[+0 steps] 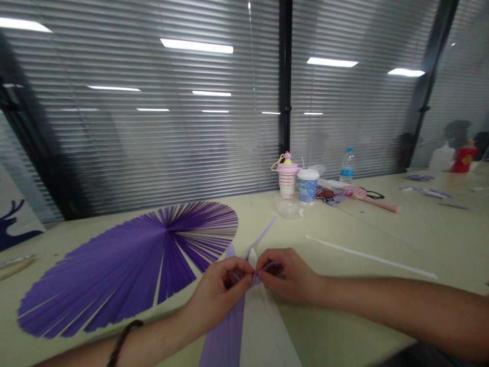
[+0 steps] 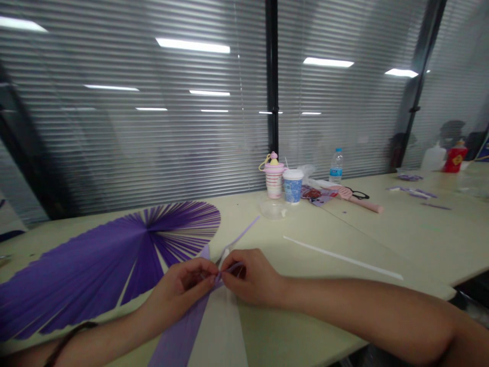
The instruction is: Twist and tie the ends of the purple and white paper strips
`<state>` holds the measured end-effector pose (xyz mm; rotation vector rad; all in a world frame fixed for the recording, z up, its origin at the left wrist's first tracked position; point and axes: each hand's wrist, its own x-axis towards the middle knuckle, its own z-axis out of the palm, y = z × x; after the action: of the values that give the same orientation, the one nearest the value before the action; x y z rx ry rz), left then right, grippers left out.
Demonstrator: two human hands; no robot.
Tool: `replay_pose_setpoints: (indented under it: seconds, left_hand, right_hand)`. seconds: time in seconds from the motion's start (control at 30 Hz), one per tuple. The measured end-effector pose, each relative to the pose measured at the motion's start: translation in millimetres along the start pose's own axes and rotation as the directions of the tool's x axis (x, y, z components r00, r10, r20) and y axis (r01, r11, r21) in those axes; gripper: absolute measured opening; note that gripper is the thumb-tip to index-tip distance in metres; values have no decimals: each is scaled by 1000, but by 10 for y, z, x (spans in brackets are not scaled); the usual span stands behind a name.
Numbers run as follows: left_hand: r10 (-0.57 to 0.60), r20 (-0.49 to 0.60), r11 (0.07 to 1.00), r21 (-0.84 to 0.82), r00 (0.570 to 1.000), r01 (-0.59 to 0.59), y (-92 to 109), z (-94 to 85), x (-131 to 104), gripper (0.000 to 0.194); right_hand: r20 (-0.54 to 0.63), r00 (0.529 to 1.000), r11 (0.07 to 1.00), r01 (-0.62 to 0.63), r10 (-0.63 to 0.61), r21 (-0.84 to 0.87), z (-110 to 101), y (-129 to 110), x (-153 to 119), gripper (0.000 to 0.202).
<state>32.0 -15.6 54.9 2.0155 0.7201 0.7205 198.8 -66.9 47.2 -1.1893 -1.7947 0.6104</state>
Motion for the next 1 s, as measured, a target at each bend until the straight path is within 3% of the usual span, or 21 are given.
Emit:
replay_pose_setpoints:
  seconds: [0.27,0.6,0.8,1.0]
  left_hand:
    - [9,13,1000,3,1000,-9,-15,-4,8,21]
    - [10,49,999,36,999,-12,-31,-25,-7,23]
    - [79,-1,994,74,997,-79,-73,-18,19,19]
    - [53,-7,999,0,999,-53,-47,-14,36,14]
  right_hand:
    - [-4,999,999,41,-41,-16,-20,12,11,10]
    - [27,1000,997,-17,15,74,-16,56,38,12]
    - [25,999,984,-31,27,178,-6,64,34,15]
    - [54,998,975,-25,13,222,-2,49,28,17]
